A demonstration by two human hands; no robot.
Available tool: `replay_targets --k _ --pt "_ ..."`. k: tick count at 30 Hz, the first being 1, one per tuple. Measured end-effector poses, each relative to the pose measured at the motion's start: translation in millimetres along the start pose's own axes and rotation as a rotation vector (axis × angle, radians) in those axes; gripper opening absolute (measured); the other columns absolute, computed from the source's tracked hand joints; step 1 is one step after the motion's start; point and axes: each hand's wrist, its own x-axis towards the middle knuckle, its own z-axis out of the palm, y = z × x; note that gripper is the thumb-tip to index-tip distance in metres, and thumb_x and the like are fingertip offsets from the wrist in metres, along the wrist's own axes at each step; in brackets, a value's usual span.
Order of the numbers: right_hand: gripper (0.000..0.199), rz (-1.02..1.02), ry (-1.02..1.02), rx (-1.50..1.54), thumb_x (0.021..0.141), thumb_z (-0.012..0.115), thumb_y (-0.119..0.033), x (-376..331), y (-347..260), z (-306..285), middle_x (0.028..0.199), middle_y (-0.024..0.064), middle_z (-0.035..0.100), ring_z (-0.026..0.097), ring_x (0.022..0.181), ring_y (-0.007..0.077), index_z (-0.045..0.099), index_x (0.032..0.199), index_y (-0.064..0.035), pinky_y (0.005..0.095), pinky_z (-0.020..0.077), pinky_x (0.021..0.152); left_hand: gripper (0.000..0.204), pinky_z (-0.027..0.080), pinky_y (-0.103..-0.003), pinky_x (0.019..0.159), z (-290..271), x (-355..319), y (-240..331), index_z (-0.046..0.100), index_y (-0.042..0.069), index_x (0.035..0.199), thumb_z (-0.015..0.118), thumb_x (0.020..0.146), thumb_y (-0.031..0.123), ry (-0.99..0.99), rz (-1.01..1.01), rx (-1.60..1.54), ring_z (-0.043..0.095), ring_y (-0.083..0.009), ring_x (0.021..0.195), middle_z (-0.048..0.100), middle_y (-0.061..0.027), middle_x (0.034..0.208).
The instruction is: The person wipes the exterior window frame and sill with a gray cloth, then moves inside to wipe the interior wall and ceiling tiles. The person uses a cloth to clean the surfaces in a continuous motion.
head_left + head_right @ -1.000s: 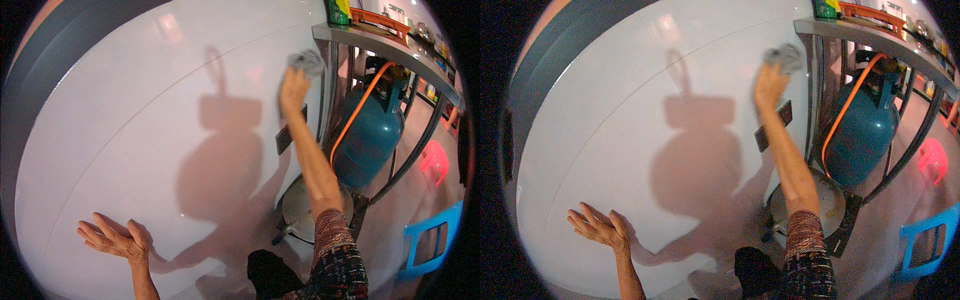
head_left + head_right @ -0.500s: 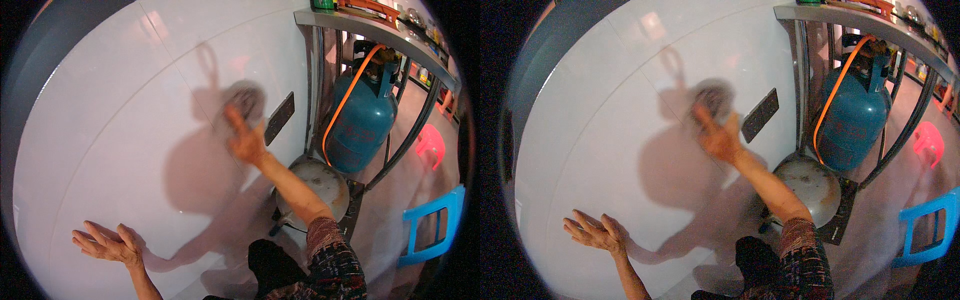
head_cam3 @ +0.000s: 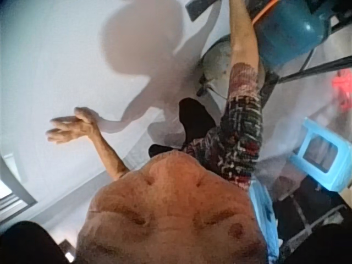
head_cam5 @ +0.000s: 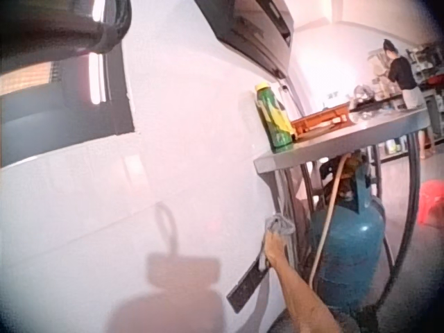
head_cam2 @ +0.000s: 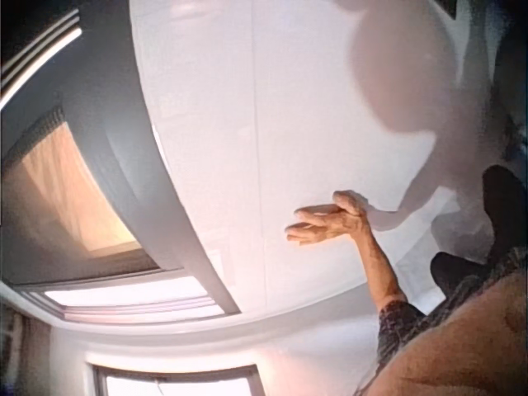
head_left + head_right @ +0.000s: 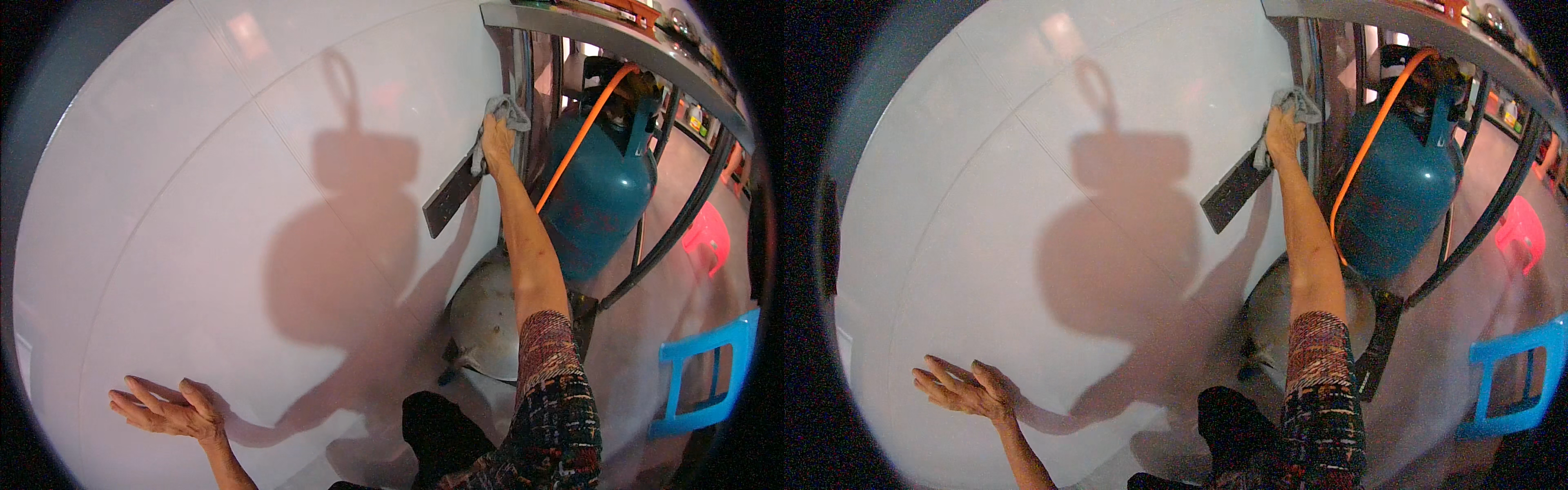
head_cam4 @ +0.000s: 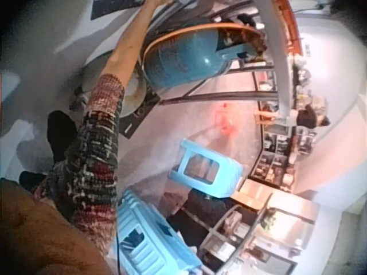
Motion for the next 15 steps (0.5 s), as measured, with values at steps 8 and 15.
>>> replay_targets --k 8,15 --pt "0.063 0.132 -0.036 0.433 0.089 0.039 -0.045 -65 98 24 0.137 0.0286 0.036 0.036 0.12 0.0461 0.039 0.134 -0.0014 0.0482 0.0241 0.105 0.062 0.018 -0.052 0.108 -3 2 -2 0.034 0.005 0.141 0.042 0.094 0.045 -0.024 0.038 0.032 0.017 -0.0368 0.137 0.021 -0.0179 0.148" --pt "0.051 0.126 -0.21 0.043 0.09 0.041 -0.04 -210 106 42 0.123 0.0288 0.046 0.037 0.114 0.0493 0.047 0.124 -0.0016 0.056 0.0236 0.1 0.068 0.012 -0.055 0.108 1 -6 -4 0.034 0.014 0.142 0.036 0.091 0.058 0.004 -0.023 0.048 0.017 -0.0336 0.138 0.022 -0.0151 0.149"
